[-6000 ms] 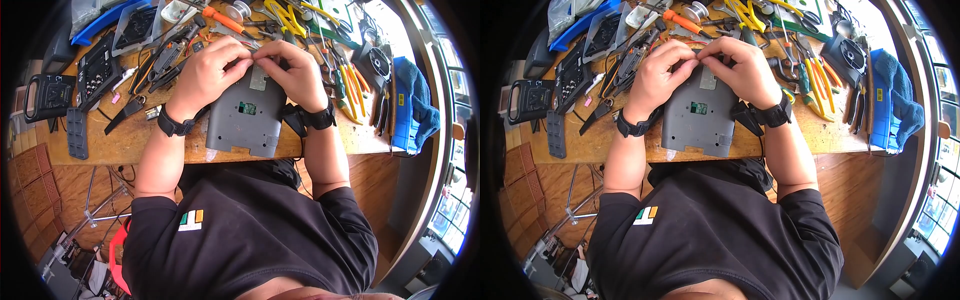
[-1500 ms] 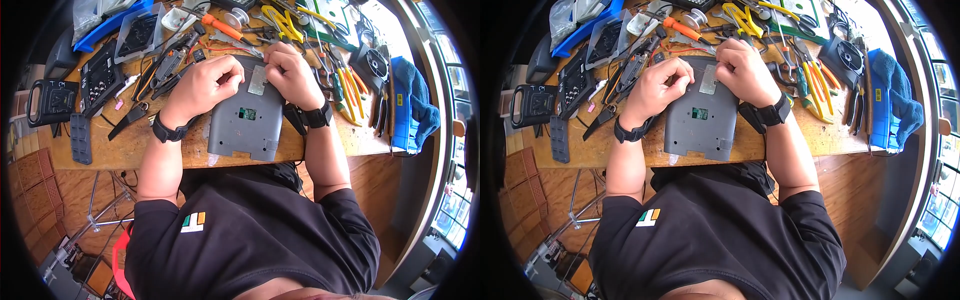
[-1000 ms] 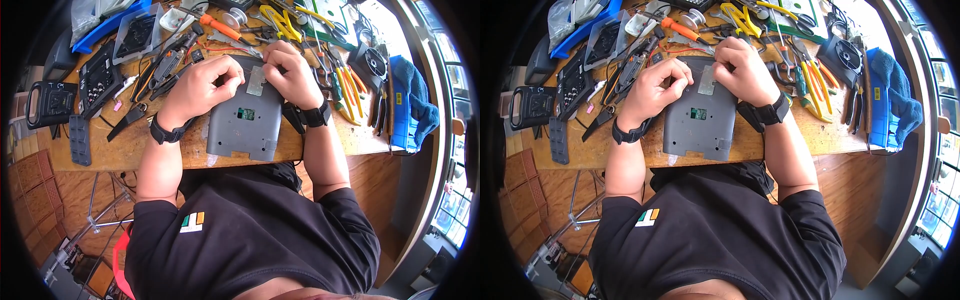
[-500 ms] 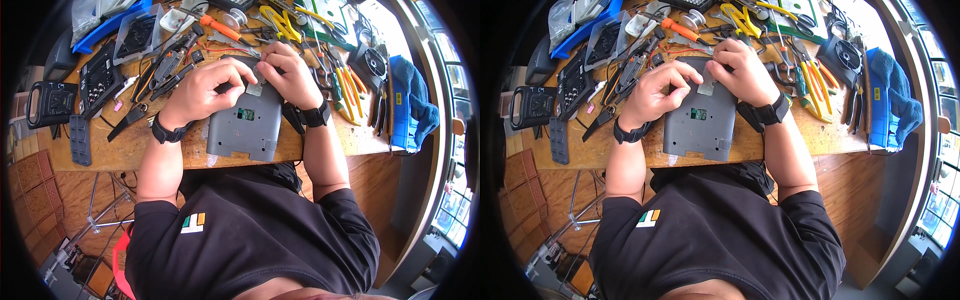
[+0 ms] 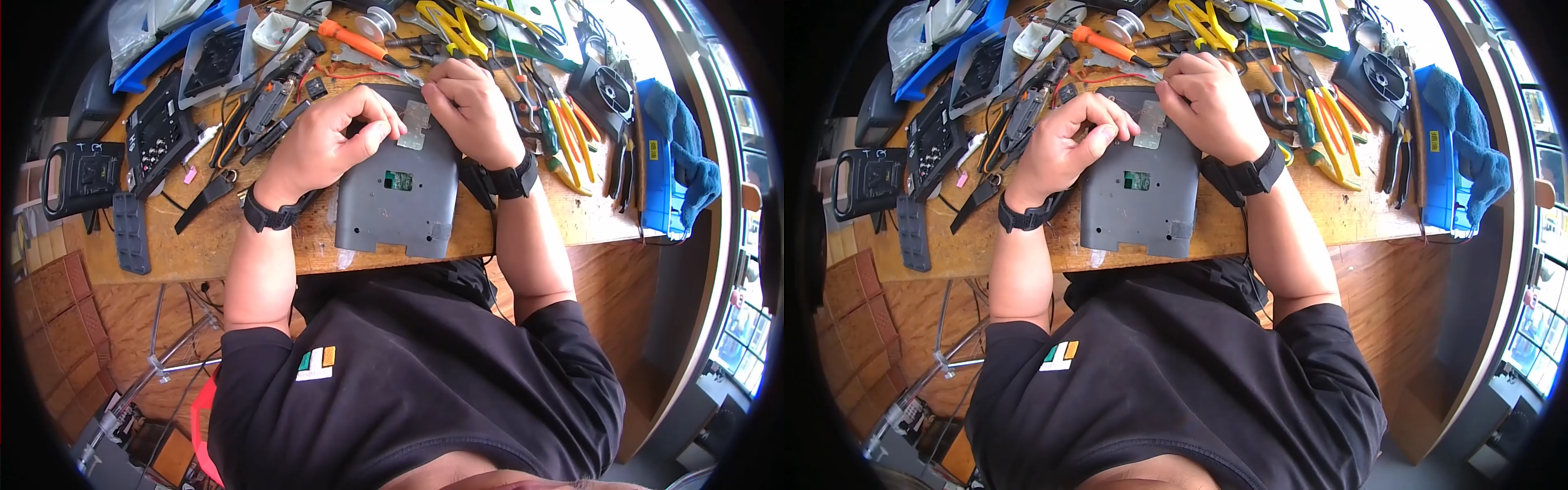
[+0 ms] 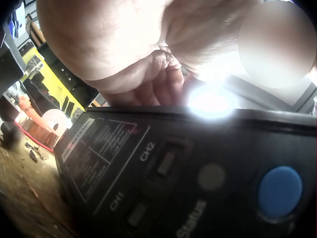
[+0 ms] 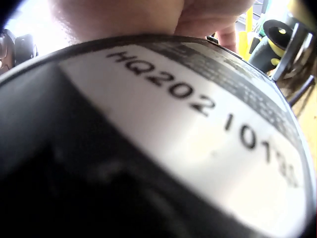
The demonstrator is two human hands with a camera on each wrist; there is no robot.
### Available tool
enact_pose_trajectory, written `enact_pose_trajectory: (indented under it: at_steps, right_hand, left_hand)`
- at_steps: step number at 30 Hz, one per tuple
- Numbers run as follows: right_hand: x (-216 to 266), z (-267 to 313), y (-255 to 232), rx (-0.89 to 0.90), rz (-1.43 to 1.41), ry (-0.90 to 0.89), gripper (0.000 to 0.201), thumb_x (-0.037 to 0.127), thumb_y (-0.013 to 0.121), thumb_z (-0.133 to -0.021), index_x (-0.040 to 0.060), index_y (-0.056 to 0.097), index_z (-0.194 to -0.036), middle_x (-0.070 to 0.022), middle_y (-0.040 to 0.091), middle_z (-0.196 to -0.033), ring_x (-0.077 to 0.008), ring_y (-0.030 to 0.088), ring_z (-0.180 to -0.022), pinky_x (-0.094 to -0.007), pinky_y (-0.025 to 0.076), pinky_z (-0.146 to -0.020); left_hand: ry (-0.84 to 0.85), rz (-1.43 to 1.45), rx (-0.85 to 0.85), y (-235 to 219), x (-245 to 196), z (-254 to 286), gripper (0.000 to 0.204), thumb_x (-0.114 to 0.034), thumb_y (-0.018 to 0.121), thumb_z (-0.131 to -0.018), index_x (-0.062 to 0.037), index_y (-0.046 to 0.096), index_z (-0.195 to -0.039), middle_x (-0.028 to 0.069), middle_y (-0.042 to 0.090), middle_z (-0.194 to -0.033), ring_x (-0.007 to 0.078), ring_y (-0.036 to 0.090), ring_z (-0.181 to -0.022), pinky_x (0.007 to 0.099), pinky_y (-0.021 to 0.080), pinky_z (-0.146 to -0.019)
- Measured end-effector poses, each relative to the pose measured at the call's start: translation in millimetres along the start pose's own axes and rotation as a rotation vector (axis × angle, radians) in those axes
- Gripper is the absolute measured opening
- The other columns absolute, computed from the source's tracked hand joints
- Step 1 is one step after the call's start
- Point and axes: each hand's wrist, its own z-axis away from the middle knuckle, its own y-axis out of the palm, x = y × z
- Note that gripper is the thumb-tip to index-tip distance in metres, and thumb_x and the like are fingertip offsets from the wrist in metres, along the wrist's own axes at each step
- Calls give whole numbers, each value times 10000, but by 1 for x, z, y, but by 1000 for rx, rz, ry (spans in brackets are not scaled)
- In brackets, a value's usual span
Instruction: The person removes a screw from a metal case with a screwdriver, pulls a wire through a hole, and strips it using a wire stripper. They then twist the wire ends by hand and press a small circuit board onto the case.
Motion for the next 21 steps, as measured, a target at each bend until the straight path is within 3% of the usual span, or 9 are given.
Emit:
enact_pose_trajectory:
  at_steps: [13, 16, 21]
  right_hand:
    - [2, 1, 1, -29, 56, -26, 197, 136, 700, -898, 42, 698, -725, 0, 672, -918, -225, 631, -928, -401, 452, -911]
    - [2, 2, 2, -34, 68, -28, 194, 134, 698, -897, 44, 704, -725, 1, 672, -918, -224, 632, -929, -403, 452, -919]
    - [1, 2, 2, -38, 81, -26, 179, 132, 702, -885, 50, 713, -726, 7, 673, -916, -220, 632, -925, -403, 451, -922]
  left_hand:
    - [-103, 35, 30, -3, -3, 1, 56, -12, 557, -991, -8, 576, -939, 95, 694, -972, 178, 680, -962, 322, 543, -903]
    - [-66, 46, 0, -2, 2, 2, 63, -39, 594, -987, 14, 617, -963, 69, 723, -948, 115, 680, -905, 273, 558, -814]
    - [-78, 55, 2, -2, 1, 2, 66, -42, 595, -987, 13, 620, -964, 69, 723, -955, 117, 681, -908, 274, 557, -818]
